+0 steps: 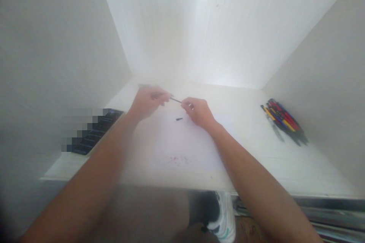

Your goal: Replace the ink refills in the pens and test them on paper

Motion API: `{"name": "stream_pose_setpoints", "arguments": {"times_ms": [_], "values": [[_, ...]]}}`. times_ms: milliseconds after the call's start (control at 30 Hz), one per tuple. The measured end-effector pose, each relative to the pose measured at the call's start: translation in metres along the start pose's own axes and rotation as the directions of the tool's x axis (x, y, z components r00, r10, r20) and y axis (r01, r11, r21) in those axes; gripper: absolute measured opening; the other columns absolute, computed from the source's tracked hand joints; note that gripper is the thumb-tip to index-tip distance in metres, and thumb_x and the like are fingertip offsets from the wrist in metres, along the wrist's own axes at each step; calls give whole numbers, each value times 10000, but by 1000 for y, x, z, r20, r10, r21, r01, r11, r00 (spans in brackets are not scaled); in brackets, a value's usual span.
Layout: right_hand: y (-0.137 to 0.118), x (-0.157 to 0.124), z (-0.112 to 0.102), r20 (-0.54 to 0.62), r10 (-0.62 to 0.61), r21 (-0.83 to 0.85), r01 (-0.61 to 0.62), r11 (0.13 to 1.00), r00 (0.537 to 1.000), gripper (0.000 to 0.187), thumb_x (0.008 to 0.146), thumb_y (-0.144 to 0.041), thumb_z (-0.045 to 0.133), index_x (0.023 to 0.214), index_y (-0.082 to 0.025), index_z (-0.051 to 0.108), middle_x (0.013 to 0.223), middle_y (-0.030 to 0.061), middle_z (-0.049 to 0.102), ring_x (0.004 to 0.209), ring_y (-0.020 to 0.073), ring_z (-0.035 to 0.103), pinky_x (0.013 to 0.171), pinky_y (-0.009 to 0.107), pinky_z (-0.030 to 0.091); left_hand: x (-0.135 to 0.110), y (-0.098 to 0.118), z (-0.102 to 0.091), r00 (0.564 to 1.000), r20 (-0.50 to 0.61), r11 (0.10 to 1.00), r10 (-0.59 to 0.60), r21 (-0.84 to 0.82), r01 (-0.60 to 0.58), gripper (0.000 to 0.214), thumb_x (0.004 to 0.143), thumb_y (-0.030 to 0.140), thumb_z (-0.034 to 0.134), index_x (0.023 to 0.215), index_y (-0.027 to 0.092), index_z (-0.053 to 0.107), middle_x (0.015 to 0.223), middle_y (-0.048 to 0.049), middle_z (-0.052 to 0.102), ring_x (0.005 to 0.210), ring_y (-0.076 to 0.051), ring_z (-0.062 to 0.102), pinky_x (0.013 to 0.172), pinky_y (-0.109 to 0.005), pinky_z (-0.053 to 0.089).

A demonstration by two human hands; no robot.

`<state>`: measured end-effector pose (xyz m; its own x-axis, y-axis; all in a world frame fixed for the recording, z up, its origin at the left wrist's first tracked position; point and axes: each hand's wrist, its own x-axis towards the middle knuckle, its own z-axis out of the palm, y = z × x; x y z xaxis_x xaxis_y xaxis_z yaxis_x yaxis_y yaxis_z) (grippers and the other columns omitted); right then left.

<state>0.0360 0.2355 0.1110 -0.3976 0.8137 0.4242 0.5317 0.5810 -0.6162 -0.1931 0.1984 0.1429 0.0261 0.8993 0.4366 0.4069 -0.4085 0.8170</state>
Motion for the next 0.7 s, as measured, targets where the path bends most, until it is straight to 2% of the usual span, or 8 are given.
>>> {"name": "stream_pose_setpoints", "arguments": {"times_ms": [100,167,300,433,500,700], "values": [[0,2,0,-13,89,222,-84,972,996,180,907,-350,722,924,-185,791,842,63,788,646,173,693,643,330,509,0,0,-1,999,15,1000,-30,-6,30,182,843,303,736,853,137,809,768,-71,767,608,-129,649,500,-208,485],[-2,3,-2,1,169,402,-155,902,986,214,834,-380,794,907,-179,791,811,68,776,655,177,691,593,312,490,0,0,0,998,39,999,-50,-18,50,198,836,305,754,899,130,821,789,-81,775,638,-145,673,482,-206,499],[-11,4,-9,40,329,696,-262,669,944,265,702,-367,901,856,-189,781,860,56,774,682,143,675,557,262,439,-1,-2,1,997,66,996,-50,-68,55,222,859,291,761,987,125,835,868,-102,797,722,-163,721,572,-223,584],[-22,3,-11,145,391,825,-329,459,909,333,608,-367,974,826,-208,779,852,11,734,693,105,631,565,235,418,-2,-6,4,995,92,990,-37,-132,49,255,882,287,758,1082,150,835,971,-108,812,829,-183,757,651,-238,625],[-27,1,-8,190,386,833,-357,424,903,366,581,-370,994,836,-210,786,836,4,720,703,105,616,578,237,419,-2,-9,7,992,127,988,-9,-151,28,263,885,294,760,1100,162,834,993,-100,813,857,-184,762,658,-234,630],[-33,-3,6,204,371,826,-363,432,906,386,599,-374,993,879,-197,795,826,10,705,714,108,580,594,247,408,-3,-10,13,980,196,988,27,-157,4,241,892,308,746,1086,197,838,985,-64,813,824,-167,751,662,-241,641]]}}
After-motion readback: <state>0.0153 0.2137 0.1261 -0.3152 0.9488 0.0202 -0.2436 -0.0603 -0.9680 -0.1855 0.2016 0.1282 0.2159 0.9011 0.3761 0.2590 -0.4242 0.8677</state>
